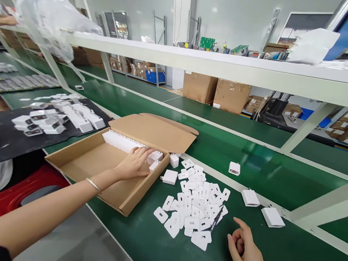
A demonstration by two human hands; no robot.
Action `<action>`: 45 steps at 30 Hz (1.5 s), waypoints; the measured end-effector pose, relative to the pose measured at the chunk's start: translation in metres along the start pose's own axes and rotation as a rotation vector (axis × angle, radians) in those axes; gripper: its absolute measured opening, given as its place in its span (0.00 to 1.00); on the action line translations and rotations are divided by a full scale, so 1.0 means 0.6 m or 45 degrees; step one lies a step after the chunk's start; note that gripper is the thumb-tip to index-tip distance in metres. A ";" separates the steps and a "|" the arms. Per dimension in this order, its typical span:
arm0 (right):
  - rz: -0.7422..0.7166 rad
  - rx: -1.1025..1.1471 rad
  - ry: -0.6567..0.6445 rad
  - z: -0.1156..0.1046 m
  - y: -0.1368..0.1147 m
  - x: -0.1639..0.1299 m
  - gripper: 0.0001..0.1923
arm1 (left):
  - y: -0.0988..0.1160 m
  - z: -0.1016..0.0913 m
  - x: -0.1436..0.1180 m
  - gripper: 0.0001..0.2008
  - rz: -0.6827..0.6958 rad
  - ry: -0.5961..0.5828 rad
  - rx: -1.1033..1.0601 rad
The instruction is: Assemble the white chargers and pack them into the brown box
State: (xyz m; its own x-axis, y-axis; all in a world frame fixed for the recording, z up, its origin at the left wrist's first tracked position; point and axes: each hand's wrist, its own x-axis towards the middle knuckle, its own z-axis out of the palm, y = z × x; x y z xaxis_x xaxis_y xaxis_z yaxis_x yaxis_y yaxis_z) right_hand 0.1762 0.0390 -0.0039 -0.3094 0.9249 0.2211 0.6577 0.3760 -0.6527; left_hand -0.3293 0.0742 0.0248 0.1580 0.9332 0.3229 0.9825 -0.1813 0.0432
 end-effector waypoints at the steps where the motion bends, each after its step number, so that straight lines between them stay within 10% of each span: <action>1: -0.004 0.003 0.000 0.000 0.002 0.000 0.24 | 0.000 -0.007 0.011 0.44 0.037 -0.015 0.023; 8: 0.049 -0.012 -0.027 0.002 0.002 -0.002 0.24 | 0.008 -0.032 0.079 0.55 -0.031 -0.474 0.105; 21: -0.366 -0.158 0.213 0.003 -0.058 -0.012 0.14 | 0.009 -0.027 0.080 0.52 -0.036 -0.374 0.071; 24: -0.718 -0.134 0.050 0.055 -0.167 0.001 0.18 | 0.007 -0.027 0.084 0.52 0.014 -0.382 0.101; 29: -0.872 -0.209 -0.226 0.247 -0.326 0.059 0.42 | 0.014 -0.034 0.087 0.48 0.028 -0.366 0.150; 34: -0.598 -0.262 0.001 0.396 -0.359 0.069 0.19 | 0.014 -0.037 0.082 0.48 0.047 -0.318 0.184; 45: -0.566 -0.212 0.090 0.402 -0.358 0.047 0.13 | 0.031 0.011 0.090 0.25 -0.083 -0.088 0.169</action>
State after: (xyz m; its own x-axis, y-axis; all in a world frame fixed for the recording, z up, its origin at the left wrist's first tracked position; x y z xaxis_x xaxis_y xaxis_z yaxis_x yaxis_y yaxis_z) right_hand -0.1395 -0.0296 -0.0323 -0.5416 0.6720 0.5051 0.5751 0.7344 -0.3603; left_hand -0.3020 0.1231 0.0370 0.0952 0.9616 0.2573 0.9946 -0.0811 -0.0649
